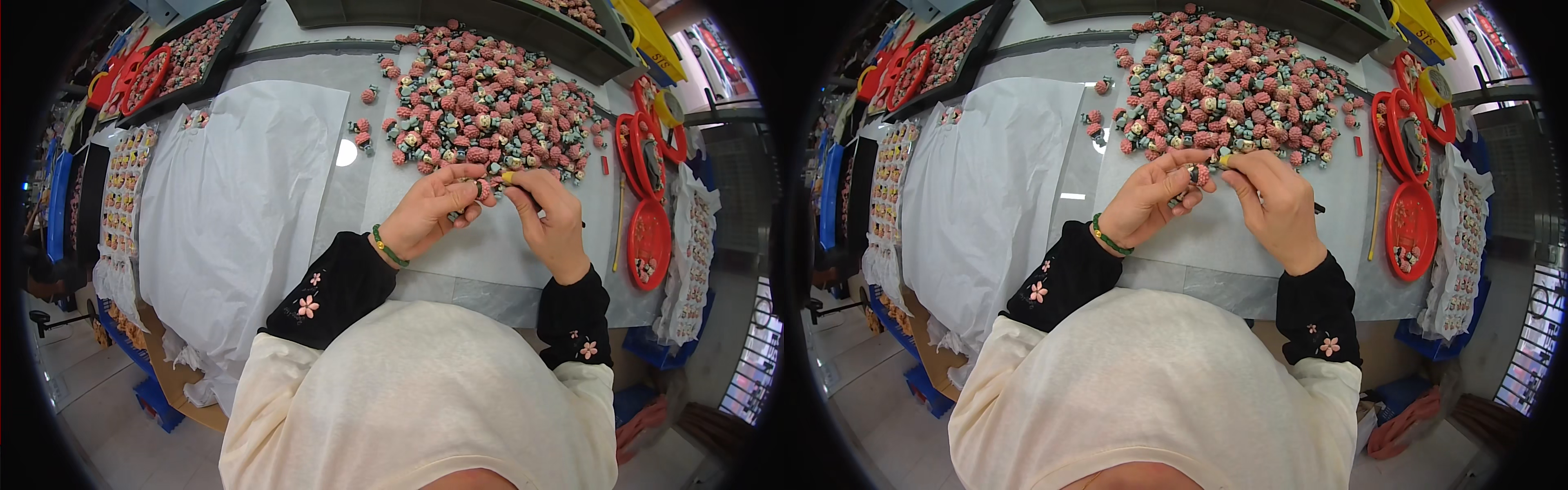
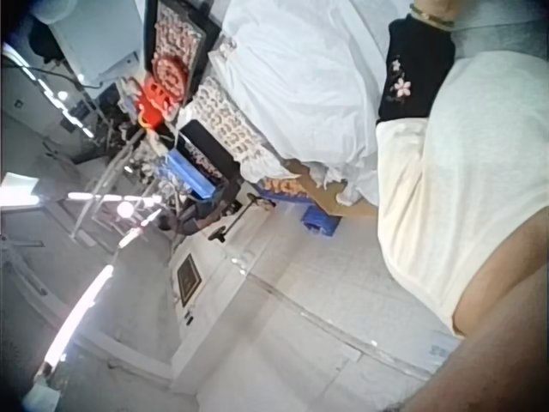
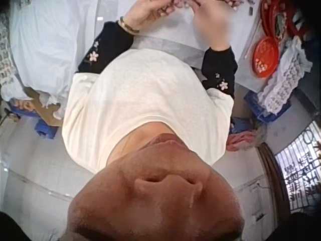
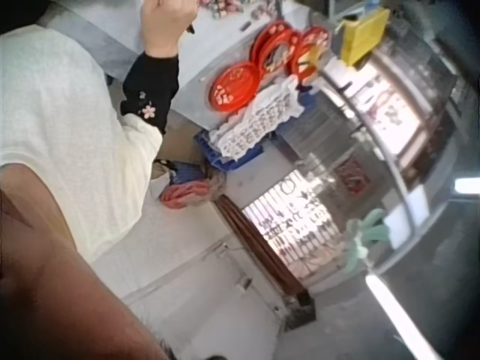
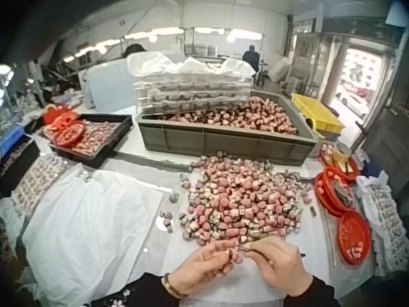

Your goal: The person lays out plastic packaging trays and paper sheets on the table, wipes their hands with a cloth, and assembles small figurines by hand before arranging them into rows on the sheet.

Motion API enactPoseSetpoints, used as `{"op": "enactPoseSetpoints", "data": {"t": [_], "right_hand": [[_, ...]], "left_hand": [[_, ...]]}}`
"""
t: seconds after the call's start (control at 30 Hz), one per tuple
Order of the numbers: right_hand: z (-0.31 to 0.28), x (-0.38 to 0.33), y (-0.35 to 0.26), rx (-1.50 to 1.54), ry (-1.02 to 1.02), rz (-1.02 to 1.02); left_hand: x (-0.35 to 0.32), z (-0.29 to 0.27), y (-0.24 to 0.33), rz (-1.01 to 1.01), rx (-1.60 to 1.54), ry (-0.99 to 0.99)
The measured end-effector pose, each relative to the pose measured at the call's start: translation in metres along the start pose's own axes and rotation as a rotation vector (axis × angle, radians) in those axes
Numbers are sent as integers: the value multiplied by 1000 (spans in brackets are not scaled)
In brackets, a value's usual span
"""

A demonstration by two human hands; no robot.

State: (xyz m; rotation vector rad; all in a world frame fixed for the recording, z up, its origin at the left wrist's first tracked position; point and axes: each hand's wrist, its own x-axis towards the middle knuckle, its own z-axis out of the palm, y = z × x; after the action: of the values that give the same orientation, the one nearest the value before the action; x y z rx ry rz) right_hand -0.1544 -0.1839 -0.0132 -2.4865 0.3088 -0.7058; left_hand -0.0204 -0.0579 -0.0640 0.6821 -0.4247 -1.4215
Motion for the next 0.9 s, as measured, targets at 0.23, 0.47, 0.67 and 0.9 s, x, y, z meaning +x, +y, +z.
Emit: {"op": "enactPoseSetpoints", "data": {"t": [0.23, 0.47, 0.67, 0.9], "right_hand": [[3, 2, 2, 30, 47, -74], [3, 5, 3, -84, 14, -215], [3, 4, 2, -113, -15, -239], [4, 3, 4, -164, 6, -285]], "left_hand": [[1, 1, -2, -25, -43, 31], [2, 4, -2, -37, -15, 45], [2, -1, -6, -20, 40, 44], [4, -1, -7, -27, 74, 60]]}}
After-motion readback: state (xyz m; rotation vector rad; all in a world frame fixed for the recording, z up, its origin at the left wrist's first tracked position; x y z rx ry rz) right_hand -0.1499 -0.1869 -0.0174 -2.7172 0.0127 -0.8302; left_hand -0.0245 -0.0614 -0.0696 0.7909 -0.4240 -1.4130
